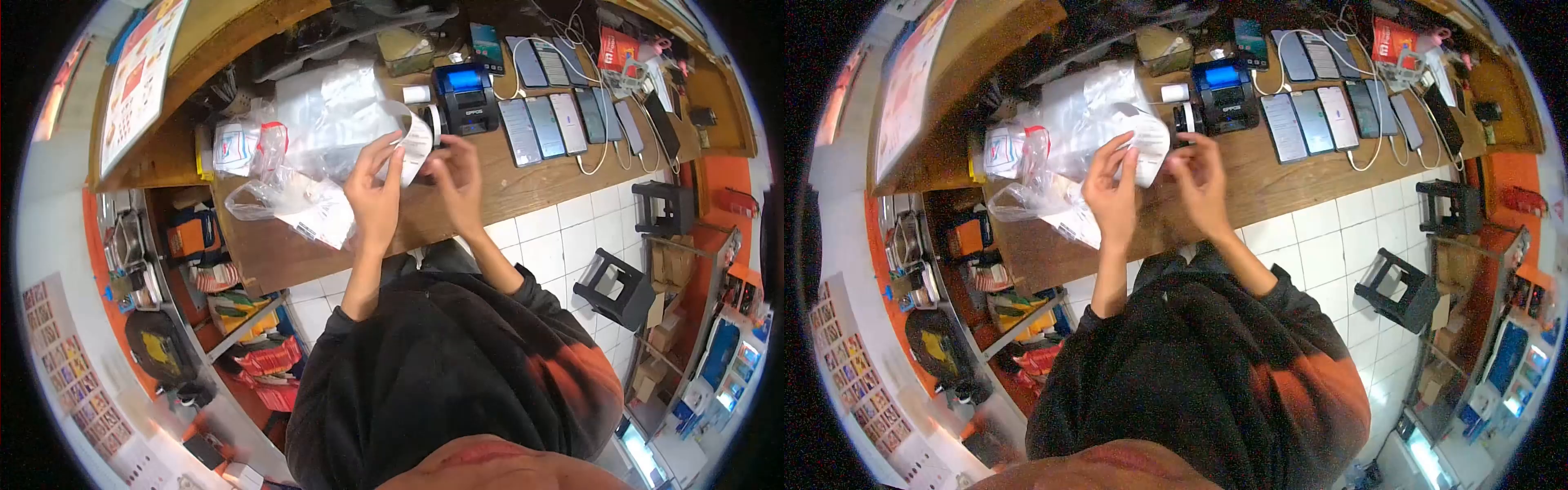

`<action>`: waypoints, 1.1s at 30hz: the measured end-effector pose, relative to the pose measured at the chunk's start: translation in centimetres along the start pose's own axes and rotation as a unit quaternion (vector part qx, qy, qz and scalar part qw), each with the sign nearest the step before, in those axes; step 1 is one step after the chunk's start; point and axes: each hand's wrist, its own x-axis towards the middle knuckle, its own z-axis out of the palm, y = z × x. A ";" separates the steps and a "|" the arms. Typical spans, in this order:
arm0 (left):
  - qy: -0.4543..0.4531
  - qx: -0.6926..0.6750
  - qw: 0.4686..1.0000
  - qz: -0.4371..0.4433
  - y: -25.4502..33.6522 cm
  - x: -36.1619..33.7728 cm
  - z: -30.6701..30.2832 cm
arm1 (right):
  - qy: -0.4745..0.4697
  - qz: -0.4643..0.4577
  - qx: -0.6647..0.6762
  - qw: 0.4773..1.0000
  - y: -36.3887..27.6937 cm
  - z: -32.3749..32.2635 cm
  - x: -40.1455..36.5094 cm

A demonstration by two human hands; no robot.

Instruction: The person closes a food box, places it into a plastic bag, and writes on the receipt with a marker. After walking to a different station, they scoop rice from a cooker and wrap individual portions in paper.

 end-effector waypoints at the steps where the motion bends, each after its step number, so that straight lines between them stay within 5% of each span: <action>1: 0.002 0.004 1.000 -0.005 0.1 -0.4 -0.3 | 0.037 0.010 -0.002 0.999 -0.2 -1.1 0.3; 3: -0.092 -0.061 0.992 -0.058 0.4 -1.3 -1.9 | 0.068 0.017 -0.128 0.989 1.2 -4.6 0.7; 5: -0.269 -0.092 0.941 -0.181 -2.6 -1.8 -2.4 | 0.034 0.124 -0.206 0.970 3.3 -7.9 0.8; 7: -0.390 0.087 0.906 -0.143 -10.9 -2.8 -1.9 | -0.040 0.151 -0.268 0.951 6.3 -9.7 0.6; 9: -0.394 0.291 0.865 -0.110 -18.2 -5.0 -2.2 | -0.036 0.163 -0.285 0.944 7.3 -9.1 0.7; 13: -0.355 0.098 0.917 -0.156 -19.8 -4.8 1.1 | -0.071 0.116 -0.299 0.944 8.8 -8.8 0.6; 16: -0.333 0.090 0.924 -0.167 -18.3 -3.1 1.6 | -0.001 0.025 -0.269 0.963 4.7 -7.1 -2.2; 19: -0.352 0.019 0.913 -0.206 -19.2 -2.2 1.0 | 0.008 0.113 -0.260 0.959 2.8 -7.9 -7.8; 21: -0.390 -0.004 0.889 -0.239 -19.0 -1.8 0.7 | 0.026 0.302 -0.021 0.953 3.2 -8.2 -10.4; 24: -0.404 0.004 0.882 -0.244 -18.1 -1.5 0.4 | 0.050 0.377 0.008 0.925 5.5 -8.9 -11.1; 33: -0.358 0.027 0.908 -0.213 -16.6 -2.3 1.2 | 0.072 0.400 0.031 0.913 8.5 -10.4 -11.3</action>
